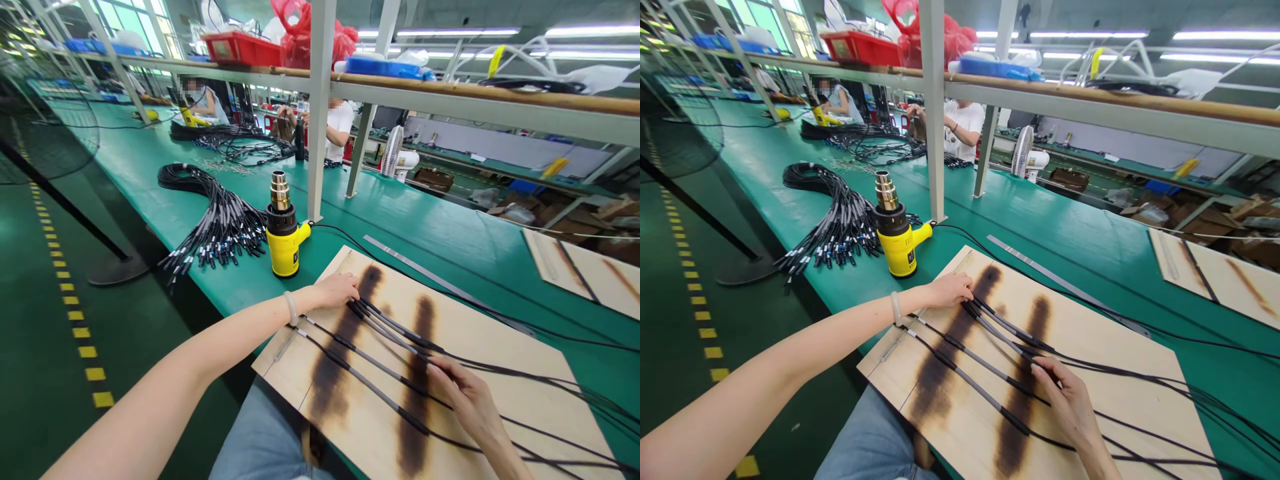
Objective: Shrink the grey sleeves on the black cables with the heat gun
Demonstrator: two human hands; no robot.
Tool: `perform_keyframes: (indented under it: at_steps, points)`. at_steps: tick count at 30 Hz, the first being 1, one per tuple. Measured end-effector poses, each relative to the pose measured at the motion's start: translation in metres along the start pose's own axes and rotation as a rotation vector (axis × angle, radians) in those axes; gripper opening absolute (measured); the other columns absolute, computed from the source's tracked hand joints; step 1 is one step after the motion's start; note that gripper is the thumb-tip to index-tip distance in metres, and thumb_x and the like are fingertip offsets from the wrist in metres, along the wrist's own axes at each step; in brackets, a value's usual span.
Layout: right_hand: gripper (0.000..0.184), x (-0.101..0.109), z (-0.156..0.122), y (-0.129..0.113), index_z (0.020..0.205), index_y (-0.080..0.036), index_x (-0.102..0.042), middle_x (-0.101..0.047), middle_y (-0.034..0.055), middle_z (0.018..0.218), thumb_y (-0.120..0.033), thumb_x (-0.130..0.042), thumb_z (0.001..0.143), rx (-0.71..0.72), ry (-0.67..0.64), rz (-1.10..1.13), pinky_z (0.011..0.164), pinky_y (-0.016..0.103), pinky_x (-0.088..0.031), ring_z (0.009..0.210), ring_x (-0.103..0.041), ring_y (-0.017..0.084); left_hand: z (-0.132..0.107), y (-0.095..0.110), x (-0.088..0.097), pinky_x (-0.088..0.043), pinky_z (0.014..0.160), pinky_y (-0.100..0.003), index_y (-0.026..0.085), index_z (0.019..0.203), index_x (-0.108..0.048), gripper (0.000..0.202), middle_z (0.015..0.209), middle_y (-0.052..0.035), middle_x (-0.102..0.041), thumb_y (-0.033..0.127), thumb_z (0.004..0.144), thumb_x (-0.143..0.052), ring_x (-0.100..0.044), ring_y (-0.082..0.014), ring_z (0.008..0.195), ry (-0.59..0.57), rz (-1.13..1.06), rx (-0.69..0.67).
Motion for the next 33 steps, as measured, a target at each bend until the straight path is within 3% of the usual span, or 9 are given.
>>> perform_keyframes:
  at_steps: [5,11,15,20,27,33]
  points:
    - [0.033,0.001,-0.006,0.000,0.081,-0.021,-0.071,-0.072,0.0045,0.077,-0.052,-0.060,0.076,0.035,-0.077,-0.015,0.060,0.024,-0.056,0.067,-0.067,0.019,-0.012,0.004,0.015,-0.042,0.072,-0.029,0.018,0.086,-0.070,0.018,0.084,-0.0058,-0.066,0.012,0.084,-0.054,-0.057,-0.0191,0.087,-0.005,-0.094,-0.014]
    - [0.030,-0.005,-0.013,0.013,0.084,-0.022,-0.068,-0.070,0.0044,0.079,-0.048,-0.054,0.082,0.157,-0.069,-0.174,0.064,0.024,-0.055,0.072,-0.067,0.018,-0.052,0.006,0.033,-0.044,0.072,-0.022,0.013,0.088,-0.067,0.017,0.088,-0.0058,-0.066,0.007,0.083,-0.052,-0.059,-0.0140,0.080,0.057,-0.202,0.047]
    - [0.026,-0.011,-0.016,0.020,0.086,-0.022,-0.066,-0.069,0.0041,0.082,-0.044,-0.053,0.085,0.212,-0.091,-0.208,0.067,0.024,-0.055,0.076,-0.067,0.018,-0.073,0.005,0.031,-0.045,0.074,-0.020,0.010,0.086,-0.066,0.011,0.086,-0.0063,-0.064,0.008,0.082,-0.056,-0.059,-0.0134,0.079,0.055,-0.247,0.077]
    - [0.022,-0.019,-0.013,0.022,0.090,-0.023,-0.066,-0.070,0.0043,0.088,-0.040,-0.054,0.086,0.291,-0.108,-0.268,0.069,0.024,-0.056,0.081,-0.068,0.018,-0.089,-0.001,0.024,-0.045,0.074,-0.020,0.015,0.091,-0.069,0.021,0.088,-0.0049,-0.065,0.007,0.085,-0.050,-0.060,-0.0138,0.081,-0.024,-0.235,0.112]
    - [0.025,-0.029,-0.009,0.005,0.087,-0.022,-0.066,-0.067,0.0032,0.079,-0.039,-0.049,0.089,0.316,-0.140,-0.240,0.065,0.023,-0.055,0.073,-0.067,0.016,-0.099,-0.010,0.025,-0.043,0.067,-0.019,0.014,0.093,-0.070,0.024,0.085,-0.0044,-0.063,0.004,0.082,-0.051,-0.058,-0.0123,0.074,-0.021,-0.261,0.145]
    - [0.019,-0.028,-0.010,0.008,0.090,-0.023,-0.064,-0.067,0.0025,0.082,-0.036,-0.050,0.089,0.360,-0.163,-0.280,0.066,0.021,-0.054,0.075,-0.067,0.015,-0.099,-0.008,0.025,-0.042,0.067,-0.018,0.015,0.098,-0.071,0.026,0.084,-0.0044,-0.063,0.006,0.083,-0.051,-0.056,-0.0123,0.076,-0.062,-0.239,0.132]
Point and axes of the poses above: each hand's wrist, its own z-axis towards the middle knuckle, its own x-axis out of the back of the hand, y = z × x, the point moved 3 cm from there along z, towards the middle knuckle
